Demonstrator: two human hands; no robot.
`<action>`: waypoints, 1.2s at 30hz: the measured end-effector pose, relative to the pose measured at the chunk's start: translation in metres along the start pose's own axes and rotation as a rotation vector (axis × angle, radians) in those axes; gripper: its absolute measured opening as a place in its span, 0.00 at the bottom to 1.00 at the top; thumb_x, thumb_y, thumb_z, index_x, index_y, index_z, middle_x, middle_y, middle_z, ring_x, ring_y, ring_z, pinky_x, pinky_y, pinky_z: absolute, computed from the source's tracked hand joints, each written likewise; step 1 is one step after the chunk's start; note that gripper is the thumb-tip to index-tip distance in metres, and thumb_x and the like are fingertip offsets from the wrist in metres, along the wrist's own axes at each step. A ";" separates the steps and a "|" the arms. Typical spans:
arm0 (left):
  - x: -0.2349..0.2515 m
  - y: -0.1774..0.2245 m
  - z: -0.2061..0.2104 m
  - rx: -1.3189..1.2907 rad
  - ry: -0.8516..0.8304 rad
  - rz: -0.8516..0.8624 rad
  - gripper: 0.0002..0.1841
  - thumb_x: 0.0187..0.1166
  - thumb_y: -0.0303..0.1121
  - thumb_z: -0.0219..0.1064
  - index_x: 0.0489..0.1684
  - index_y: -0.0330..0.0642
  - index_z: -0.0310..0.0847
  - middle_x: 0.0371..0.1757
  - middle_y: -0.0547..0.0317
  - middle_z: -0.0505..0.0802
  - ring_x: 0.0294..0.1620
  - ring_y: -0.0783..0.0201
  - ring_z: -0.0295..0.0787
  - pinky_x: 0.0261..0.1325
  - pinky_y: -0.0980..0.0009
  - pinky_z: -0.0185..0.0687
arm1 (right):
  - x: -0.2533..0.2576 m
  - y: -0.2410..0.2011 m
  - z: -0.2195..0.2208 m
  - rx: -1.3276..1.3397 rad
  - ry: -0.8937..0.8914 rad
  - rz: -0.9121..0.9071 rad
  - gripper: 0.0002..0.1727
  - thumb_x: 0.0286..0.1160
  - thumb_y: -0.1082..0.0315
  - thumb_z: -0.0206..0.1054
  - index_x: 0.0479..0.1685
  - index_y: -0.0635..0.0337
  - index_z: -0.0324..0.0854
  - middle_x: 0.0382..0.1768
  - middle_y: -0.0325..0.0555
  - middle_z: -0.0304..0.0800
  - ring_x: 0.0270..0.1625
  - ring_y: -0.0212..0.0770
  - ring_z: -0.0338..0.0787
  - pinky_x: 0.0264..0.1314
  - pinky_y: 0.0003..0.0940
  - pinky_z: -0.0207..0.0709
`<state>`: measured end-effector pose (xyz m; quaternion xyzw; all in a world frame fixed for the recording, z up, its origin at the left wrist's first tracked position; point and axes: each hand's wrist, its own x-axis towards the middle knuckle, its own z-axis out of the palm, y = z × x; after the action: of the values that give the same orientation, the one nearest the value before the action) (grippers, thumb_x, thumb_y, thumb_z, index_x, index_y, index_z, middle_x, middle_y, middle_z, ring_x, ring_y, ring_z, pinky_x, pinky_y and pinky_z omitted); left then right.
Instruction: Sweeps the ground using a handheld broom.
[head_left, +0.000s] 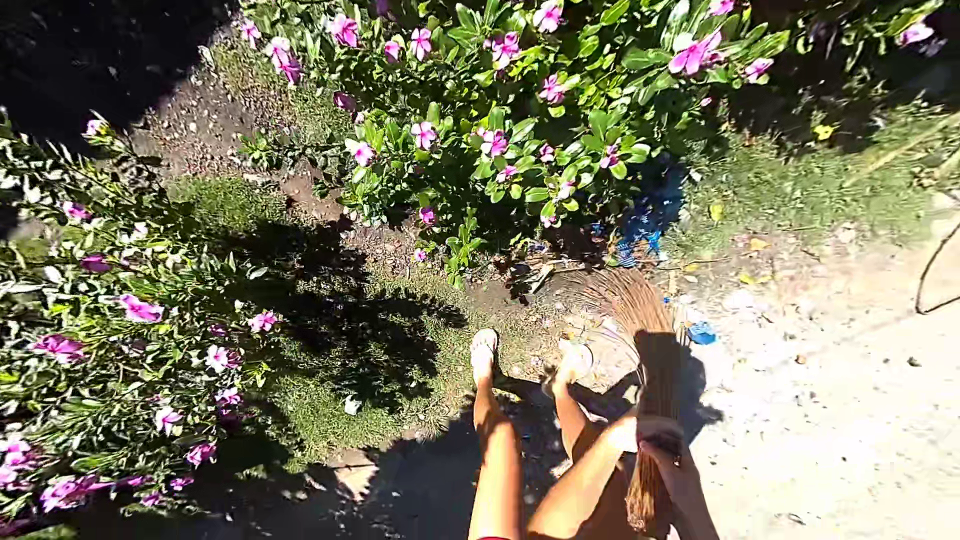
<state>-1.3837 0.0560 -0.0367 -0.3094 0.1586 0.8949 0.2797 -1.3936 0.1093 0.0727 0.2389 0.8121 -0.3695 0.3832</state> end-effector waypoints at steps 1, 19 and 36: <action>-0.017 0.017 0.017 0.022 -0.060 0.115 0.19 0.83 0.22 0.58 0.68 0.19 0.65 0.45 0.45 0.87 0.40 0.69 0.84 0.46 0.71 0.83 | 0.004 0.000 -0.007 0.019 0.031 -0.032 0.39 0.70 0.79 0.64 0.85 0.76 0.54 0.75 0.70 0.72 0.72 0.45 0.77 0.76 0.38 0.71; -0.277 0.041 -0.097 -0.118 1.364 0.283 0.34 0.80 0.20 0.61 0.86 0.30 0.50 0.57 0.37 0.84 0.45 0.60 0.85 0.50 0.63 0.84 | -0.092 -0.020 0.194 -0.152 -1.136 0.177 0.47 0.69 0.74 0.73 0.90 0.67 0.52 0.82 0.67 0.67 0.84 0.54 0.70 0.87 0.47 0.62; -0.160 0.114 -0.087 0.208 0.245 -0.251 0.49 0.77 0.19 0.61 0.96 0.46 0.27 0.85 0.31 0.66 0.76 0.49 0.73 0.76 0.52 0.71 | -0.104 -0.057 0.170 0.229 0.000 0.147 0.41 0.80 0.77 0.59 0.91 0.73 0.42 0.87 0.73 0.53 0.87 0.52 0.62 0.88 0.41 0.55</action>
<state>-1.3076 -0.1389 0.0125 -0.4026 0.2432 0.7876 0.3980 -1.2944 -0.0700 0.1054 0.3398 0.7449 -0.4309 0.3795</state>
